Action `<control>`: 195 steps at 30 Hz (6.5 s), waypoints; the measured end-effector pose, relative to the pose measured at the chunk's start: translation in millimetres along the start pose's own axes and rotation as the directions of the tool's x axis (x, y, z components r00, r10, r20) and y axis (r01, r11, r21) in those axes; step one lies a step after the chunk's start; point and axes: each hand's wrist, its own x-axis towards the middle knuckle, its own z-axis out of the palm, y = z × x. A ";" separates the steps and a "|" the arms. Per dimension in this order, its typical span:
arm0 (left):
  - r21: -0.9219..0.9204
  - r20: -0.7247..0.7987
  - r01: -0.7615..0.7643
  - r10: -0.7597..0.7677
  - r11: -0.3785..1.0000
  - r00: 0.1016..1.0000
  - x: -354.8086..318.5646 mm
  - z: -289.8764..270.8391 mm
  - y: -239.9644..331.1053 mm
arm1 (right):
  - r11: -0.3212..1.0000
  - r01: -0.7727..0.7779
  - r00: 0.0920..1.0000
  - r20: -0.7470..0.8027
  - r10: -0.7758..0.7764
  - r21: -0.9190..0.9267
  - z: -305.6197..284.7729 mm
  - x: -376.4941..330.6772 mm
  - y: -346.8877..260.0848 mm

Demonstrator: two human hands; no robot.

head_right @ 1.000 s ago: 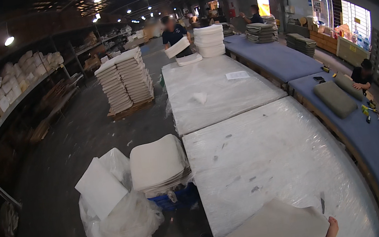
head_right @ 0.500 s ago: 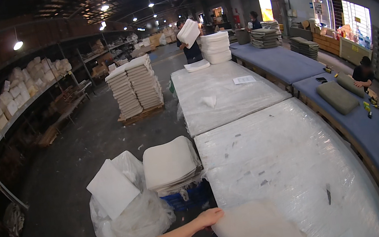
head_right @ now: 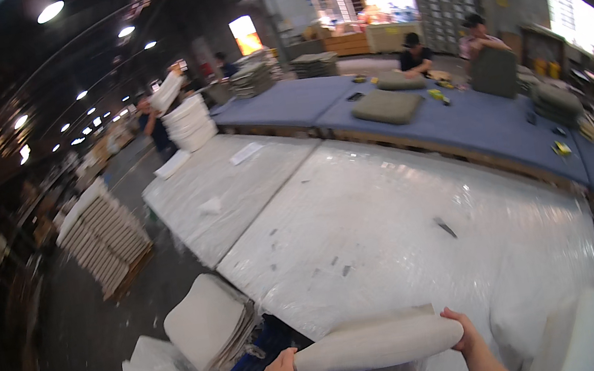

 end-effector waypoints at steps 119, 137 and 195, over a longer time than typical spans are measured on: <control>0.175 0.441 -0.479 0.366 0.860 0.819 230.0 276.1 77.5 | -0.180 -0.308 0.949 -0.288 -0.128 -0.934 41.8 216.2 -4.8; 0.275 0.117 -0.402 0.384 0.873 0.916 257.1 294.7 33.1 | 0.097 -0.360 0.831 -0.367 -0.417 -0.928 41.4 256.6 29.3; 0.247 0.002 -0.478 0.493 0.843 0.870 264.7 264.7 -9.3 | 0.159 -0.284 0.793 -0.325 -0.516 -0.946 31.0 256.0 37.1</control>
